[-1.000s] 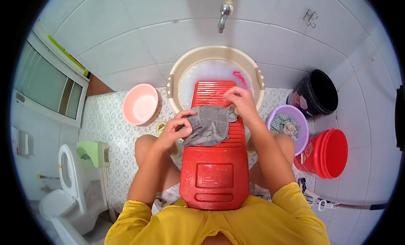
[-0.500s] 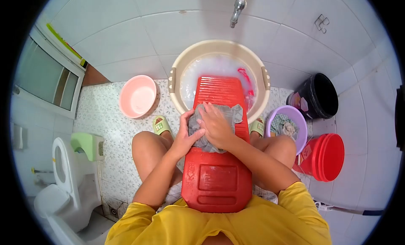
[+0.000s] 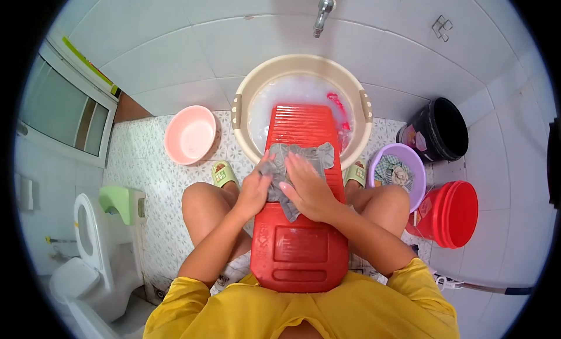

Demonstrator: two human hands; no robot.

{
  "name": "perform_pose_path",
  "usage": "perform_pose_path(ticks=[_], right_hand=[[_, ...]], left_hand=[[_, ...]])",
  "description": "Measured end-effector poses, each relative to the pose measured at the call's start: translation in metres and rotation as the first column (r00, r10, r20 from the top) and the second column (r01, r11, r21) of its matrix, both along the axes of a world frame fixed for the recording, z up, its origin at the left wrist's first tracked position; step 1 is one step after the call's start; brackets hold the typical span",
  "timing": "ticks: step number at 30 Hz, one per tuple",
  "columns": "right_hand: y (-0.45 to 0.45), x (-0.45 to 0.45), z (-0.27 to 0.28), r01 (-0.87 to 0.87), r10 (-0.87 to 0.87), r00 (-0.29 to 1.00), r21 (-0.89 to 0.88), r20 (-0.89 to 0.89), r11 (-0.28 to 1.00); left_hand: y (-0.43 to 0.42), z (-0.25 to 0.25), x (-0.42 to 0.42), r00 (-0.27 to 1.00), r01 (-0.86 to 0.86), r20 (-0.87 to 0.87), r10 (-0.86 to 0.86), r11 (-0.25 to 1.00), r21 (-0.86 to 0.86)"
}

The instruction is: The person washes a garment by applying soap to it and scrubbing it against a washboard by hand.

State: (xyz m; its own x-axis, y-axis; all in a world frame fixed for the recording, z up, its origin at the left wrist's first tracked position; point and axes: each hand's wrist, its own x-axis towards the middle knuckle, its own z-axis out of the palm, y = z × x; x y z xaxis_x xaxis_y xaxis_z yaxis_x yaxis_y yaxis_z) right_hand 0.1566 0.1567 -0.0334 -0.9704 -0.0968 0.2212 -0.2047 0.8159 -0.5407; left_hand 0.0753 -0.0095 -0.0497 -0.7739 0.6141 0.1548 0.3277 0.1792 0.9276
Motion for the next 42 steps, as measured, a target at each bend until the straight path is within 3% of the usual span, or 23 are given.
perform_pose_path(ticks=[2,4,6,7,8,9,10,12,14,16,20,22,23,26,28,30,32,34,35,36,38,39,42], right_hand=[[0.014,0.004,0.015,-0.042,0.045,0.999,-0.096,0.021,0.995],[0.032,0.002,0.036,0.132,0.053,0.939,-0.499,0.34,0.857],[0.052,-0.005,0.025,0.044,0.097,0.967,-0.53,0.235,0.847],[0.061,-0.011,0.016,-0.047,0.14,0.981,-0.543,0.131,0.838],[0.07,-0.02,0.0,-0.05,0.141,0.982,-0.552,0.122,0.832],[0.077,-0.03,-0.021,0.025,0.113,0.983,-0.71,0.147,0.704],[0.082,-0.038,-0.032,0.098,0.093,0.98,-0.836,0.175,0.54],[0.086,-0.04,-0.036,0.11,-0.002,0.99,-0.773,0.139,0.624],[0.085,-0.042,-0.035,0.214,0.028,0.966,-0.857,0.256,0.468],[0.086,-0.039,-0.026,0.238,0.037,0.958,-0.86,0.285,0.451],[0.081,-0.034,-0.035,0.212,-0.008,0.969,-0.81,0.248,0.546],[0.076,-0.034,-0.041,0.08,-0.069,0.997,-0.702,0.044,0.708],[0.074,-0.034,-0.041,0.074,-0.066,0.997,-0.704,0.039,0.707],[0.073,-0.032,-0.036,0.09,-0.126,0.992,-0.623,-0.015,0.777],[0.072,-0.027,-0.035,0.17,-0.241,0.958,-0.367,-0.157,0.915],[0.075,-0.024,-0.035,0.189,-0.242,0.959,-0.304,-0.146,0.934],[0.08,-0.022,-0.03,0.214,-0.25,0.959,-0.238,-0.132,0.947],[0.085,-0.021,-0.012,0.225,-0.2,0.972,-0.254,0.119,0.941],[0.088,-0.02,-0.004,0.227,-0.203,0.972,-0.257,0.115,0.939],[0.091,-0.018,0.003,0.248,-0.17,0.949,-0.297,0.265,0.922],[0.094,-0.016,0.005,0.28,-0.13,0.904,-0.333,0.408,0.9],[0.093,-0.013,0.004,0.262,-0.157,0.935,-0.324,0.318,0.909],[0.084,-0.013,-0.009,0.231,-0.195,0.972,-0.353,0.134,0.907]], left_hand=[[-0.003,0.005,-0.013,0.918,-0.157,0.372,0.135,0.987,0.031],[0.011,0.032,-0.009,0.816,-0.404,0.537,0.216,0.876,0.262],[0.031,0.065,-0.003,0.885,-0.387,0.377,0.273,0.881,0.273],[0.034,0.073,-0.01,0.935,-0.164,0.314,0.165,0.986,-0.032],[0.037,0.08,-0.015,0.956,0.068,0.29,0.038,0.936,-0.345],[0.058,0.087,-0.005,0.981,0.117,0.191,-0.041,0.904,-0.411],[0.069,0.048,0.0,0.868,0.009,-0.441,-0.229,0.894,-0.448],[0.075,0.036,0.02,0.626,-0.126,-0.668,-0.402,0.794,-0.595],[0.064,0.045,0.031,0.643,-0.047,-0.61,-0.464,0.77,-0.636],[0.053,0.054,0.039,0.657,0.045,-0.537,-0.529,0.739,-0.673],[0.058,0.064,0.029,0.683,0.109,-0.429,-0.59,0.664,-0.739],[0.074,0.059,0.012,0.785,0.054,-0.354,-0.508,0.625,-0.779],[0.08,0.057,0.003,0.796,0.026,-0.32,-0.514,0.556,-0.831],[0.083,0.035,-0.002,0.785,-0.109,-0.407,-0.467,0.543,-0.833],[0.069,0.04,0.015,0.75,-0.113,-0.476,-0.459,0.62,-0.776],[0.049,0.055,0.028,0.72,0.094,-0.421,-0.551,0.679,-0.728],[0.036,0.061,0.026,0.717,0.151,-0.414,-0.561,0.704,-0.694],[0.026,0.061,0.012,0.632,0.256,-0.435,-0.641,0.702,-0.664],[0.026,0.065,0.004,0.581,0.231,-0.478,-0.659,0.697,-0.679],[0.029,0.066,0.002,0.577,0.232,-0.479,-0.661,0.695,-0.68],[0.036,0.064,0.0,0.936,0.155,-0.213,-0.281,0.871,-0.466],[0.042,0.062,0.004,0.936,0.158,-0.211,-0.283,0.871,-0.466],[0.069,0.055,0.023,0.755,-0.177,-0.491,-0.436,0.585,-0.792]])
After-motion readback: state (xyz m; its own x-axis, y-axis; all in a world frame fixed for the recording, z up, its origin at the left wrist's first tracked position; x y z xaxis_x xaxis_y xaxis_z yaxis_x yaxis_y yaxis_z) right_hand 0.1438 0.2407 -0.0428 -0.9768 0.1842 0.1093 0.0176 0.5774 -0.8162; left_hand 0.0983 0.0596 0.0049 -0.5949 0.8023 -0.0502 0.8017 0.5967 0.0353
